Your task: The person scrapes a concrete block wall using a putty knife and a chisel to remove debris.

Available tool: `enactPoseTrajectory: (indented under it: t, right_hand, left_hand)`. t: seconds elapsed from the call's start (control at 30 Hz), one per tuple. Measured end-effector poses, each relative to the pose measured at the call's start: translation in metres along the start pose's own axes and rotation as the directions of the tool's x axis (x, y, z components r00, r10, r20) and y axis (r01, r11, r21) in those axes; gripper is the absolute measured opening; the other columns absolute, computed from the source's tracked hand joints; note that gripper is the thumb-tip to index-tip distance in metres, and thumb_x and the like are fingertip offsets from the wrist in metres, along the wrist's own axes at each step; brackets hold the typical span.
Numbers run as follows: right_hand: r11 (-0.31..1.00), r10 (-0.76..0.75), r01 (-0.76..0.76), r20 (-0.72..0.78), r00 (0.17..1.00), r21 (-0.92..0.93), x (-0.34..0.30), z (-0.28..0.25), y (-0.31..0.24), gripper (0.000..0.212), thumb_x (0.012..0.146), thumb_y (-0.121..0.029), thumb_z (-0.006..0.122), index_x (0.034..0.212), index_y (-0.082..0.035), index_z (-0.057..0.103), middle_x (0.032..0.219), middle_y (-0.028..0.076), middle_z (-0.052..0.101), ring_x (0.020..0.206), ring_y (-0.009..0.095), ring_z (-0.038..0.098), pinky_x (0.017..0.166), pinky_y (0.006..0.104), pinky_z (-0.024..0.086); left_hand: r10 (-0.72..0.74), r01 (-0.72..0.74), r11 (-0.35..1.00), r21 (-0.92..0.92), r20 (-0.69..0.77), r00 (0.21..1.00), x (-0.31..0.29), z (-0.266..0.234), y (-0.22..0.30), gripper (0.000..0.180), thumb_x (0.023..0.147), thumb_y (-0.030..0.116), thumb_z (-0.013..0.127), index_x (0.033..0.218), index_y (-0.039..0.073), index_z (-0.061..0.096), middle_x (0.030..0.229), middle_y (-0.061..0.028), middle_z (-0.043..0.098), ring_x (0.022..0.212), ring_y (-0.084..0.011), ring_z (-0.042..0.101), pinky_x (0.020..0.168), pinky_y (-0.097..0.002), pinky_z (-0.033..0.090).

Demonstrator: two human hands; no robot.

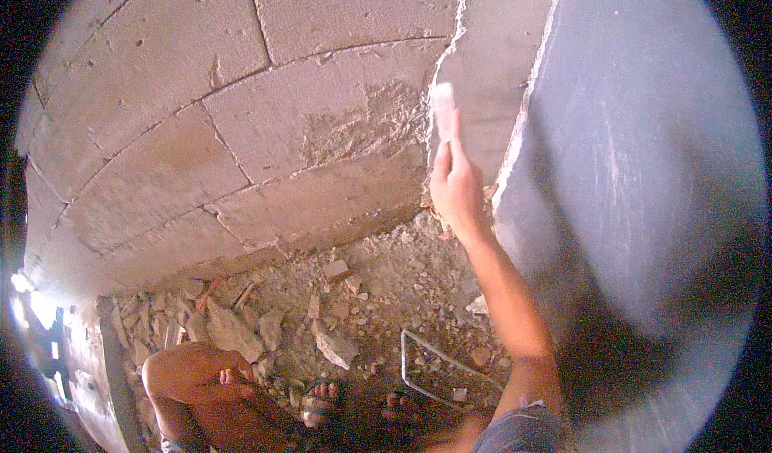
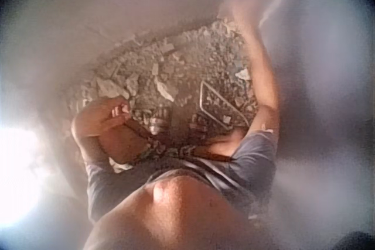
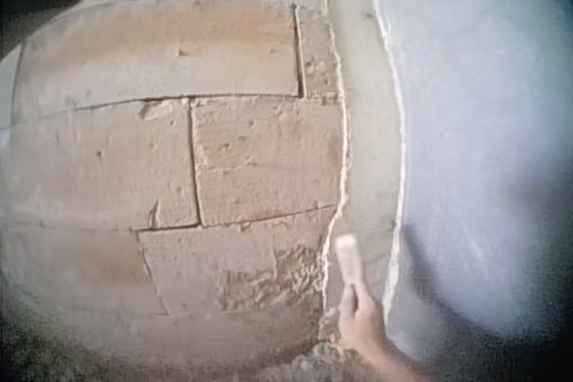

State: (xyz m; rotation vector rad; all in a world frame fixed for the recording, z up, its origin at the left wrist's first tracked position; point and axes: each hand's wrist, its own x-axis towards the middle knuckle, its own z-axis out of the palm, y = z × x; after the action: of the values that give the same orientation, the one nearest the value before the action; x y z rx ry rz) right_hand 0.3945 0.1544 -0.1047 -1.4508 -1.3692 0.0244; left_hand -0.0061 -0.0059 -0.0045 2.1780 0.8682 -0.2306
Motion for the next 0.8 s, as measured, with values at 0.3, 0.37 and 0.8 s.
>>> enactPoseTrajectory:
  t: [0.3, 0.37, 0.8]
  right_hand:
    - [0.999, 0.04, -0.035, 0.164, 0.986, -0.032, -0.007, 0.004, 0.016, 0.054, 0.094, -0.017, 0.049, 0.146, -0.017, 0.032, 0.076, 0.031, 0.06, 0.075, 0.046, 0.062, 0.061, 0.0498, 0.047]
    - [0.997, 0.08, -0.076, 0.141, 0.987, -0.028, 0.007, 0.0, 0.025, 0.048, 0.099, -0.02, 0.046, 0.146, -0.018, 0.034, 0.066, 0.003, 0.059, 0.054, 0.01, 0.054, 0.051, 0.0289, 0.046]
    - [0.999, 0.04, -0.039, 0.084, 0.996, -0.015, -0.004, -0.002, 0.003, 0.052, 0.097, -0.02, 0.047, 0.146, -0.012, 0.031, 0.082, 0.03, 0.062, 0.072, 0.043, 0.063, 0.059, 0.0449, 0.048]
  left_hand:
    - [0.026, -0.026, 0.999, -0.033, 0.0, 1.0, 0.004, -0.001, -0.001, 0.031, 0.093, 0.037, 0.057, 0.102, 0.008, 0.057, 0.068, -0.0103, 0.064, 0.065, -0.0307, 0.067, 0.056, -0.0403, 0.051]
    - [0.0, 0.0, 1.0, 0.001, 0.005, 1.0, 0.003, -0.004, 0.004, 0.03, 0.093, 0.037, 0.057, 0.102, 0.008, 0.057, 0.068, -0.0101, 0.064, 0.065, -0.0309, 0.067, 0.056, -0.04, 0.051]
    - [-0.005, 0.005, 0.998, -0.06, -0.005, 1.0, 0.003, 0.003, 0.0, 0.03, 0.092, 0.037, 0.057, 0.101, 0.008, 0.058, 0.069, -0.0113, 0.065, 0.067, -0.032, 0.067, 0.058, -0.0417, 0.051]
